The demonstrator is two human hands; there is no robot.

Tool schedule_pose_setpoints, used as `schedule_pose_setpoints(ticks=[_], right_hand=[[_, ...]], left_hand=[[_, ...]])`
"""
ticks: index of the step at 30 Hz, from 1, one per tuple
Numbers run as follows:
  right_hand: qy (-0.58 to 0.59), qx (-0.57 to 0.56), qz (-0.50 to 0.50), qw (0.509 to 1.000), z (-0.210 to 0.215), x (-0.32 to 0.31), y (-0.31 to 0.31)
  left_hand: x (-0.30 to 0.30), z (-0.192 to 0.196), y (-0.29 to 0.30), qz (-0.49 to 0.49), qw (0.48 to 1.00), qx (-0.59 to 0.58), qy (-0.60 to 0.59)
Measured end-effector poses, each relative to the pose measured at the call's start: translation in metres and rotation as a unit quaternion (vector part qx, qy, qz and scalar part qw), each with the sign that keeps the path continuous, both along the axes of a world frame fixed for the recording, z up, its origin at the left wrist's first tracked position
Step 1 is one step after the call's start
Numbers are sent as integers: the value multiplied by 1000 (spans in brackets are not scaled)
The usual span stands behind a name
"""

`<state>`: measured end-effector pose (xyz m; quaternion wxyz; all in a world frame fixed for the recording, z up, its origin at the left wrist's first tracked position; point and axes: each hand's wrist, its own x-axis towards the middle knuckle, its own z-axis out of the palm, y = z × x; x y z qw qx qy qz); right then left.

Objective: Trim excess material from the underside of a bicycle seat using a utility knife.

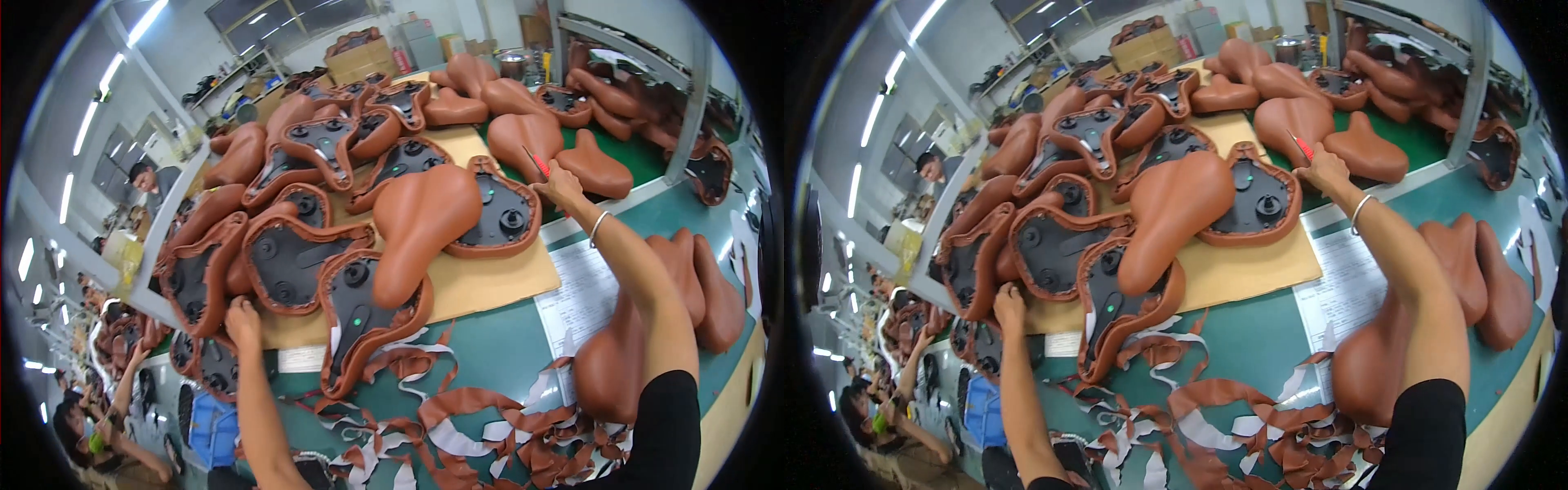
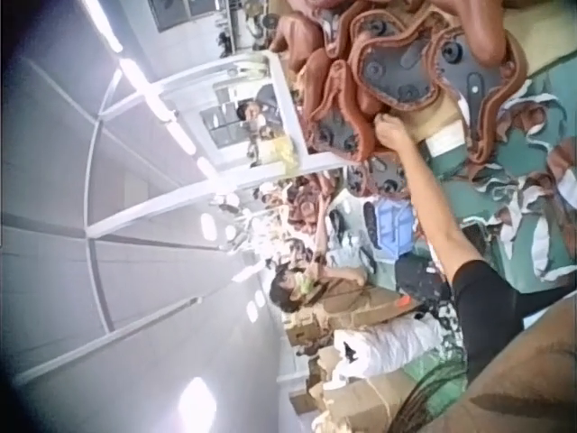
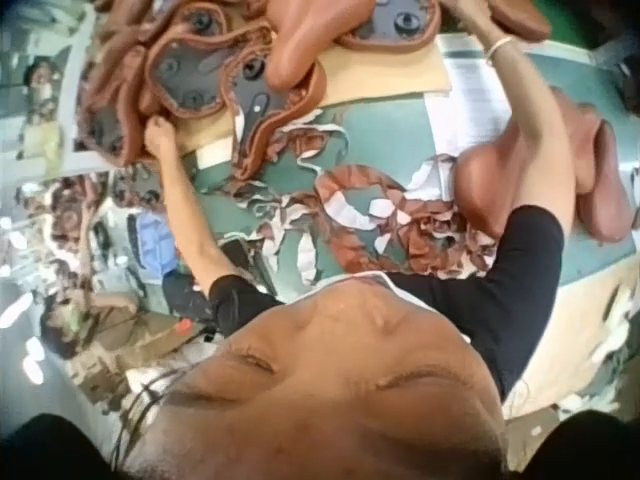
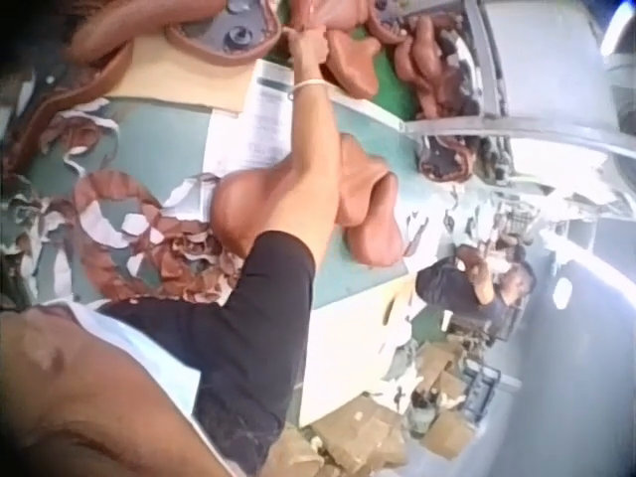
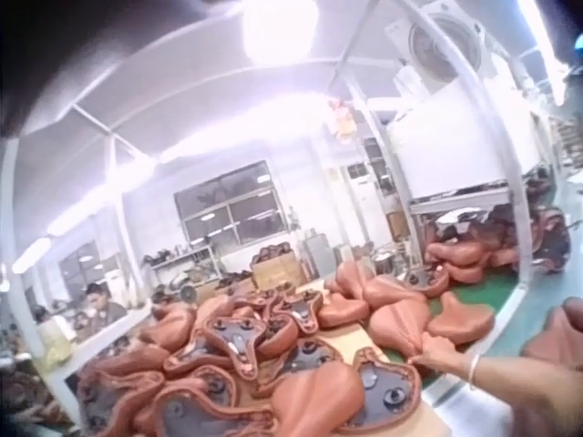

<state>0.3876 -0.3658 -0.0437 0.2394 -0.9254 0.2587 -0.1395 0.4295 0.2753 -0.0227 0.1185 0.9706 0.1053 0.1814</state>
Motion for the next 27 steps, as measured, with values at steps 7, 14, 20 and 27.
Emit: schedule_pose_setpoints(ticks=[7,14,20,27], right_hand=[[24,100,27,994,52,-13,9],[-210,519,225,798,125,-188,19],[-209,597,197,749,141,-321,61],[-184,620,175,742,83,-411,100]], left_hand=[[-168,14,-154,-303,950,-16,75],[-131,13,-169,-309,944,26,-116],[-31,62,-169,-78,934,257,-234],[-204,55,-270,-309,717,-550,297]])
